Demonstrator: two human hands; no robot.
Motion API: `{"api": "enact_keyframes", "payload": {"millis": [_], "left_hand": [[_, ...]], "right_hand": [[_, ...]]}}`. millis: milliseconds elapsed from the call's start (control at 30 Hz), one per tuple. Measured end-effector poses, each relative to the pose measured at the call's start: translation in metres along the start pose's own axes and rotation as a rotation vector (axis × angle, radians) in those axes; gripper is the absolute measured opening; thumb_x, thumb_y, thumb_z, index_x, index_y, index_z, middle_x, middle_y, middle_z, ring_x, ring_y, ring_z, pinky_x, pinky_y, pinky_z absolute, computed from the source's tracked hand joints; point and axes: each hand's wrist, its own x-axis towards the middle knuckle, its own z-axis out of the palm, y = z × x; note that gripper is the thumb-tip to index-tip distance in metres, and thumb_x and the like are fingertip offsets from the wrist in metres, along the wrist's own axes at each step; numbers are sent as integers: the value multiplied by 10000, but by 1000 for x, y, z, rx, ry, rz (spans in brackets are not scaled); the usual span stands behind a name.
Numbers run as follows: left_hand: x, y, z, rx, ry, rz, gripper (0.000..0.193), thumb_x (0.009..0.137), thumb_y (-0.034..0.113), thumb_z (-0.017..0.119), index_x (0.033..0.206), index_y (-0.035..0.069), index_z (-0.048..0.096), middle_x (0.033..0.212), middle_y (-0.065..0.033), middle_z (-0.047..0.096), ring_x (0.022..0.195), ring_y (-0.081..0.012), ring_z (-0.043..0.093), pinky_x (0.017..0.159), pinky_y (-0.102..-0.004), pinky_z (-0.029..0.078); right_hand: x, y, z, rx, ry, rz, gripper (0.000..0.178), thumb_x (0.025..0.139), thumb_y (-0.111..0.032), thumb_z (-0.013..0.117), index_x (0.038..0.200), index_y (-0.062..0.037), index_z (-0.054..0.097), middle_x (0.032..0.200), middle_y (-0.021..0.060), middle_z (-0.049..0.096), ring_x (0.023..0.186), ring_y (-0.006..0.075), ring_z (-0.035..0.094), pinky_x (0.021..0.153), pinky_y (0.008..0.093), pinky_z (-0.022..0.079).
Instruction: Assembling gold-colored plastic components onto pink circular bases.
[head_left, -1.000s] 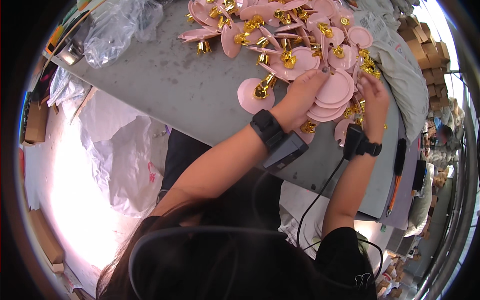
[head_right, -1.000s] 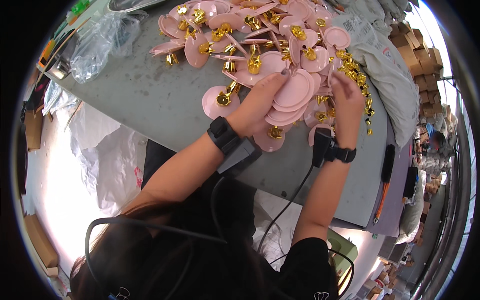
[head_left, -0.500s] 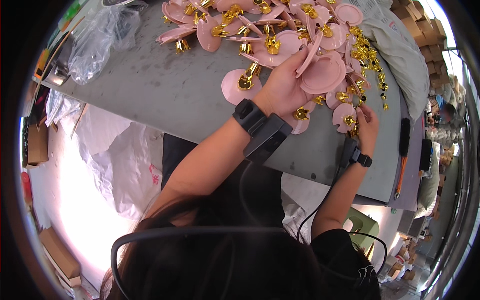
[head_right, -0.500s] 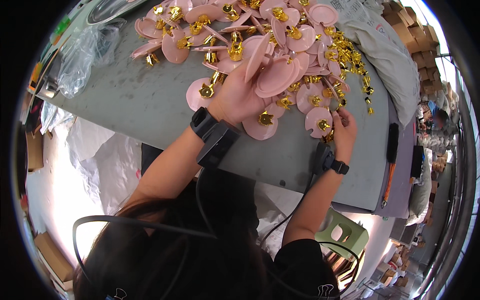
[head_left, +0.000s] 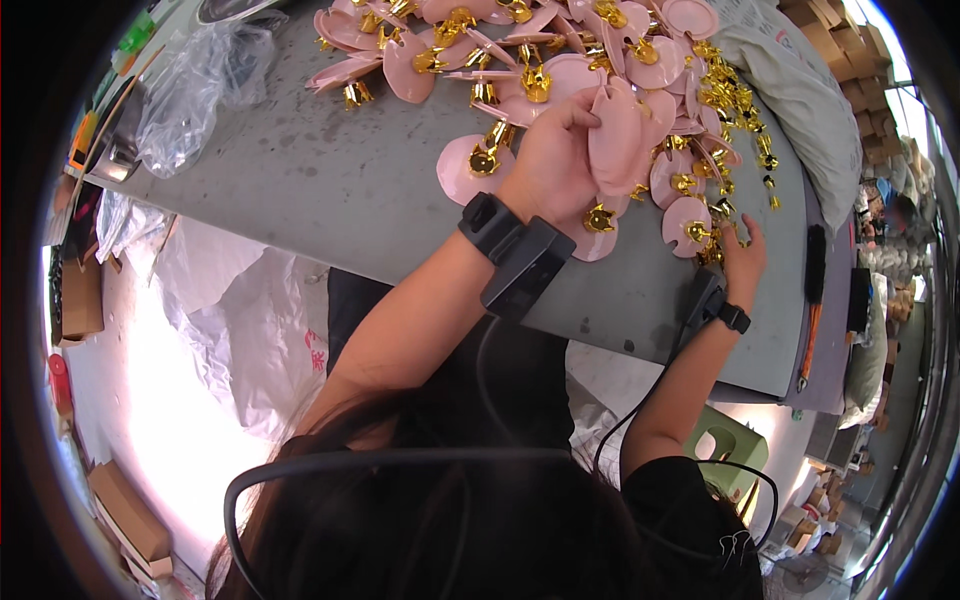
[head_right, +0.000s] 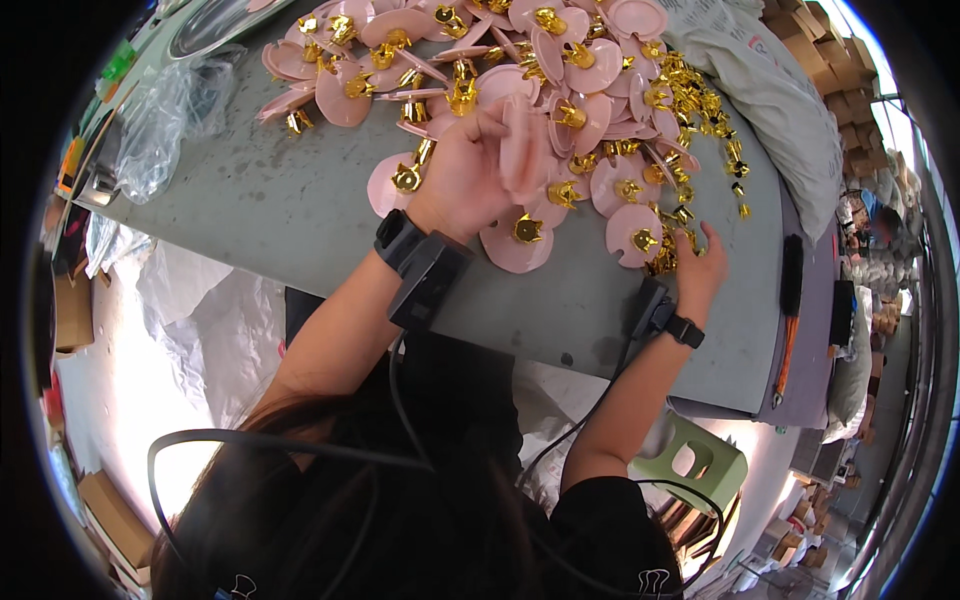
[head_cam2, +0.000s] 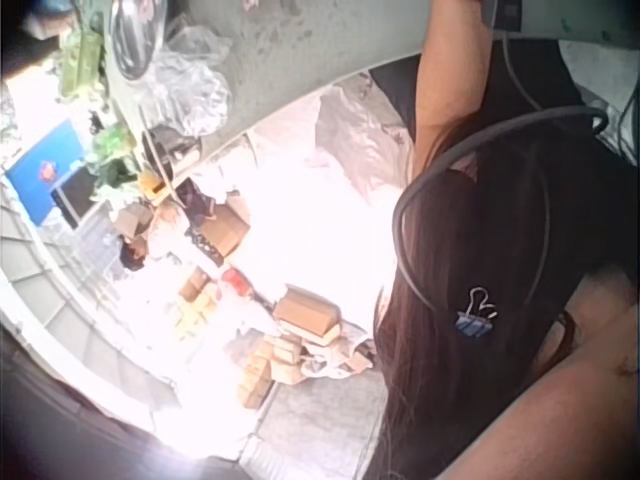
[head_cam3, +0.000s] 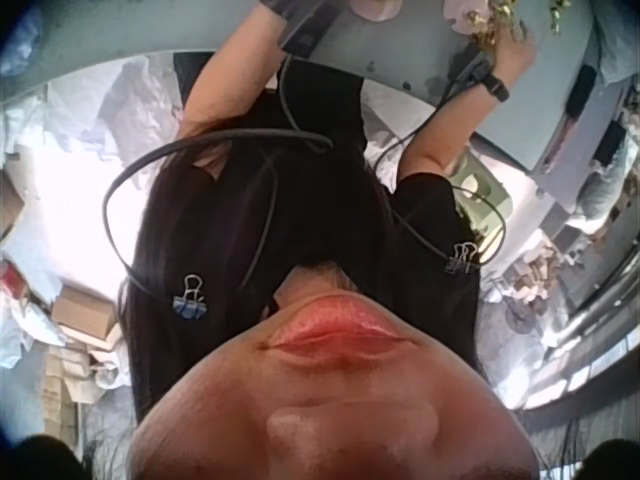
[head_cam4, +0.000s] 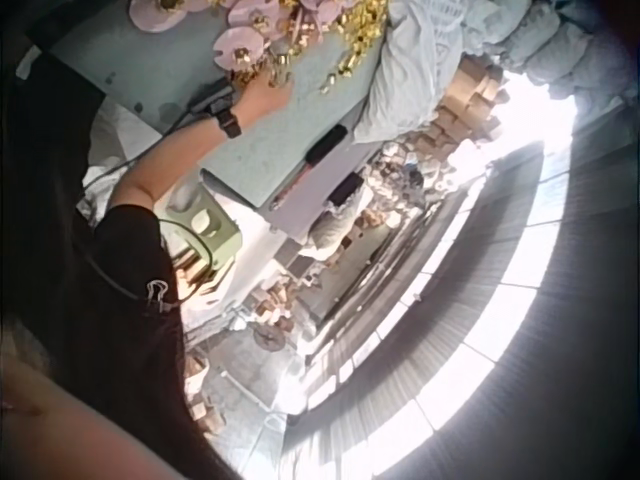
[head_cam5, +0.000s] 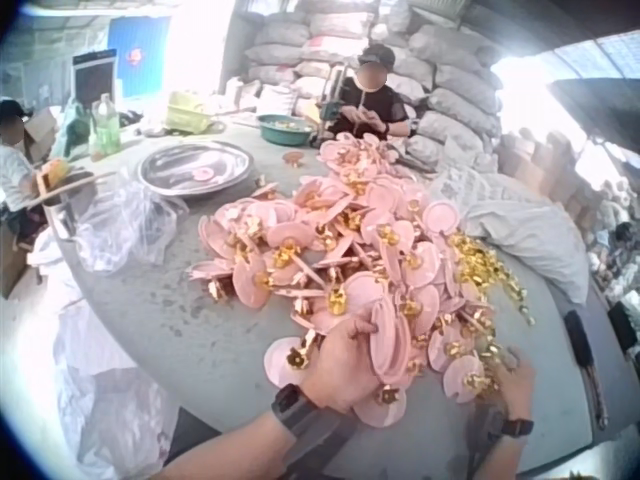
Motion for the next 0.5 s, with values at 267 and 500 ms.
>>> {"api": "enact_keyframes", "payload": {"millis": [267, 500], "left_hand": [[-1, -1, -1, 79, 121, -136, 471, 887, 497, 350, 1160, 151, 518, 942, -41, 524, 872, -207, 507, 788, -484, 464], [-6, 4, 26, -37, 157, -147, 574, 880, 491, 368, 1329, 134, 351, 1124, -96, 515, 1103, -282, 477, 934, -622, 343]], "right_hand": [[6, 32, 14, 164, -151, 133, 353, 751, -200, 657, 1076, -72, 604, 980, 166, 635, 931, 278, 604, 823, 362, 456], [5, 21, 11, 196, -114, 207, 292, 767, -178, 653, 1007, -18, 610, 861, 120, 647, 807, 203, 612, 757, 321, 463]]}}
